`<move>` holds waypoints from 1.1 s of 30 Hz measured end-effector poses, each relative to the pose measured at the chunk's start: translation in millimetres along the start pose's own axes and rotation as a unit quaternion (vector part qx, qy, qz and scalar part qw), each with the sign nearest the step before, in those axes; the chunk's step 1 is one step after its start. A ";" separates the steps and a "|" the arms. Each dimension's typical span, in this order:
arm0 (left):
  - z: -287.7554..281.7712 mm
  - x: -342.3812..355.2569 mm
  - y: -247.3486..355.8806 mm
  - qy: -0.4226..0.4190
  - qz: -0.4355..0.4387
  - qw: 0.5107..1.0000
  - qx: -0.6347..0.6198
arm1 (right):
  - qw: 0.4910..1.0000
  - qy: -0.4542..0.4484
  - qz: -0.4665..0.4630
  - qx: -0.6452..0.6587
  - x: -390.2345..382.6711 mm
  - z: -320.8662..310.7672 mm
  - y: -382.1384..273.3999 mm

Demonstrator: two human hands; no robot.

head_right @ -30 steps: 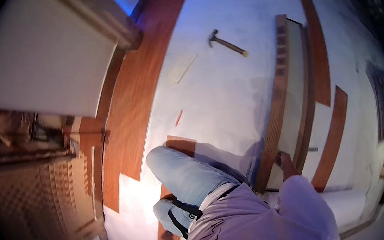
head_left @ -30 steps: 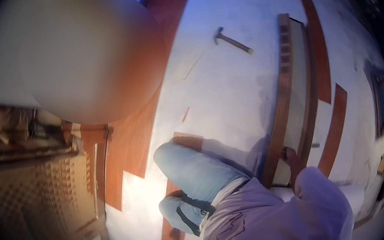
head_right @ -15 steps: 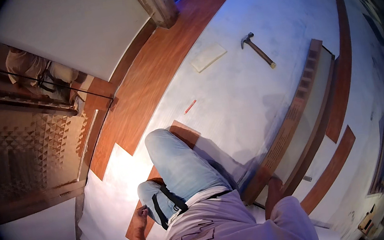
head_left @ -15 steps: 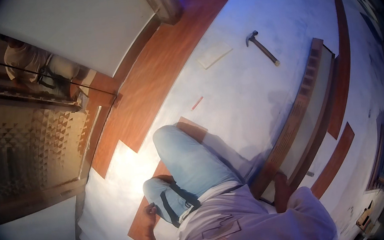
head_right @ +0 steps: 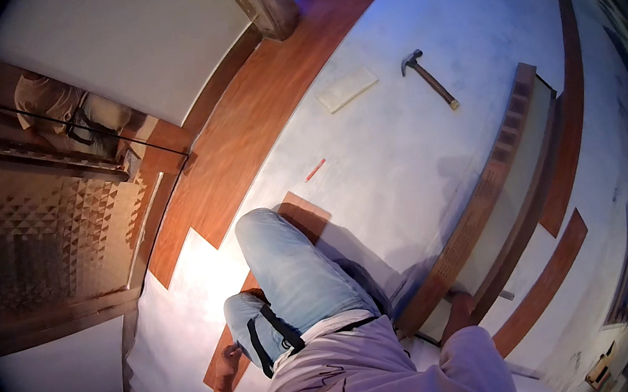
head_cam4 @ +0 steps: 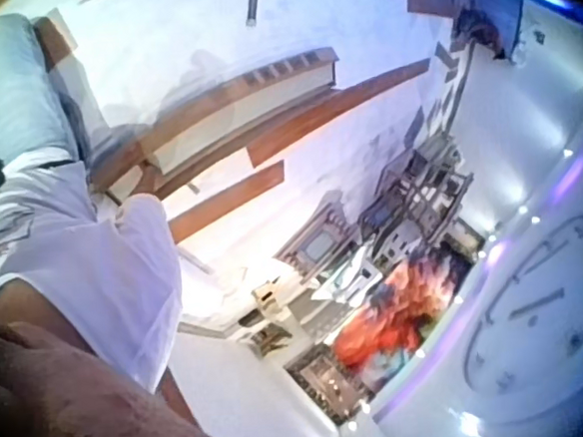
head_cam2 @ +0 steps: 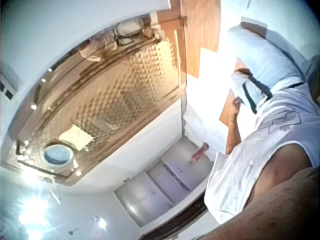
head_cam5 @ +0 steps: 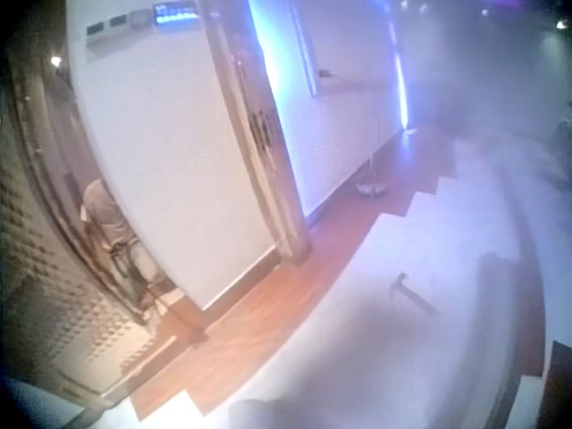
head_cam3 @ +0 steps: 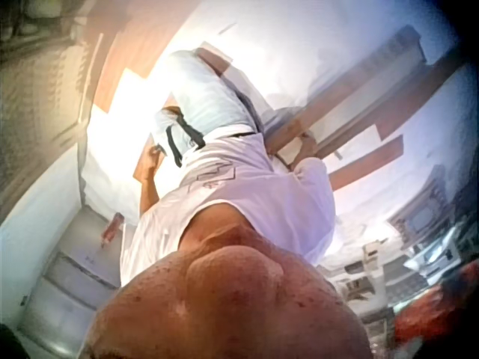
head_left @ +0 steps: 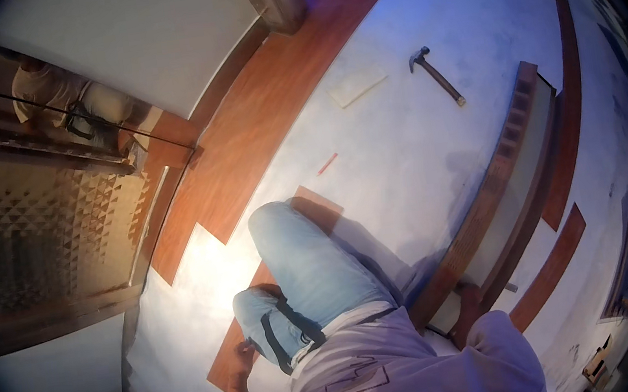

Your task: The person installs wood flooring by positioning planks on the subfloor, marking them with a pencil, and using a hammer and tapping block to join them together.

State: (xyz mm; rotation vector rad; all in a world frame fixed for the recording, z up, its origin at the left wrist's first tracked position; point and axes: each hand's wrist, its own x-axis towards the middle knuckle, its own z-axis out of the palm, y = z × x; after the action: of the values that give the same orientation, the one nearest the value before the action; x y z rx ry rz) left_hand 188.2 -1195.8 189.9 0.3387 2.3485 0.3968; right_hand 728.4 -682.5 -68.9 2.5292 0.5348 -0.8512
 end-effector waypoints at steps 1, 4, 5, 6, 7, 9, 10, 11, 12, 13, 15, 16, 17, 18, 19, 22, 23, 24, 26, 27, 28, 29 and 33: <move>-0.7 3.3 -8.5 -0.001 0.005 1.000 0.012 | 1.000 0.001 0.011 0.005 -3.4 1.1 0.0; -11.3 10.9 51.9 -0.057 -0.053 0.997 0.031 | 0.998 0.025 0.048 0.028 -1.3 -18.5 6.7; -15.3 11.9 48.3 -0.058 -0.030 0.997 0.049 | 0.998 0.030 0.045 0.026 -7.3 -16.1 7.4; -15.7 18.6 39.4 -0.063 -0.004 0.996 0.063 | 0.998 0.038 0.039 0.026 -12.8 -18.4 9.7; -17.6 27.7 29.7 -0.068 0.024 0.994 0.078 | 0.998 0.055 0.003 0.017 -17.7 -16.0 14.1; -21.8 48.3 -43.4 -0.072 0.113 0.979 0.151 | 0.995 0.070 -0.068 0.000 -32.5 0.3 26.4; -14.9 73.4 -30.1 -0.084 0.173 0.965 0.178 | 0.993 0.075 -0.091 0.013 -30.3 -9.0 33.0; -6.7 78.0 -18.8 -0.078 0.052 0.984 0.152 | 0.990 0.077 -0.115 0.021 -28.8 -18.1 39.9; -5.8 79.4 -13.9 -0.064 0.156 0.980 0.105 | 0.988 0.063 -0.135 0.048 -12.5 -26.0 54.0; -6.4 78.4 -11.8 -0.051 0.113 0.981 0.148 | 0.983 0.044 -0.162 0.068 -9.9 -31.1 60.0; 5.4 94.6 -107.9 -0.043 0.149 0.982 0.112 | 0.956 0.093 -0.264 0.088 3.8 -5.4 58.2; 19.2 109.4 -114.7 -0.076 0.125 0.989 -0.009 | 0.935 0.169 -0.293 0.104 27.5 -2.6 66.9; 29.3 119.9 -114.6 -0.102 0.097 0.982 -0.123 | 0.916 0.230 -0.312 0.101 43.2 -6.0 78.6; 33.7 121.7 -92.2 -0.125 0.150 0.957 -0.215 | 0.906 0.242 -0.341 0.059 52.6 -16.5 95.2; 35.5 112.9 -84.0 -0.050 0.201 0.973 -0.098 | 0.889 0.244 -0.387 0.008 55.9 -30.9 97.0; 31.8 132.1 -54.3 -0.033 0.148 0.987 0.043 | 0.905 0.251 -0.335 0.070 54.7 -68.2 123.3; 17.6 121.5 -51.5 -0.017 0.135 0.989 0.055 | 0.898 0.252 -0.356 0.053 43.0 -75.3 108.4; 12.4 135.7 -38.4 -0.022 0.145 0.986 0.073 | 0.896 0.267 -0.350 0.047 35.5 -92.0 121.7; 13.2 160.1 -31.4 0.009 0.237 0.967 0.090 | 0.893 0.267 -0.358 0.050 35.5 -127.4 130.6; 13.8 152.9 -3.0 0.027 0.189 0.980 0.065 | 0.889 0.268 -0.368 0.043 40.0 -150.6 132.5; 9.2 147.2 37.3 0.039 0.148 0.987 0.044 | 0.888 0.271 -0.369 0.040 42.6 -173.7 143.2; 32.0 179.1 20.7 0.118 0.190 0.974 0.025 | 0.883 0.259 -0.377 0.104 40.4 -196.3 140.3; 20.5 148.8 185.8 0.205 0.304 0.921 -0.129 | 0.872 -0.090 -0.322 0.359 -97.7 -281.6 115.1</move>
State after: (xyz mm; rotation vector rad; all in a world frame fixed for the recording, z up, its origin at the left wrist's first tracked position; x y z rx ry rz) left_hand 121.2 -969.3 153.8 0.9385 2.4997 1.1604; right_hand 845.1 -660.9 227.7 2.8700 1.2233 -1.7892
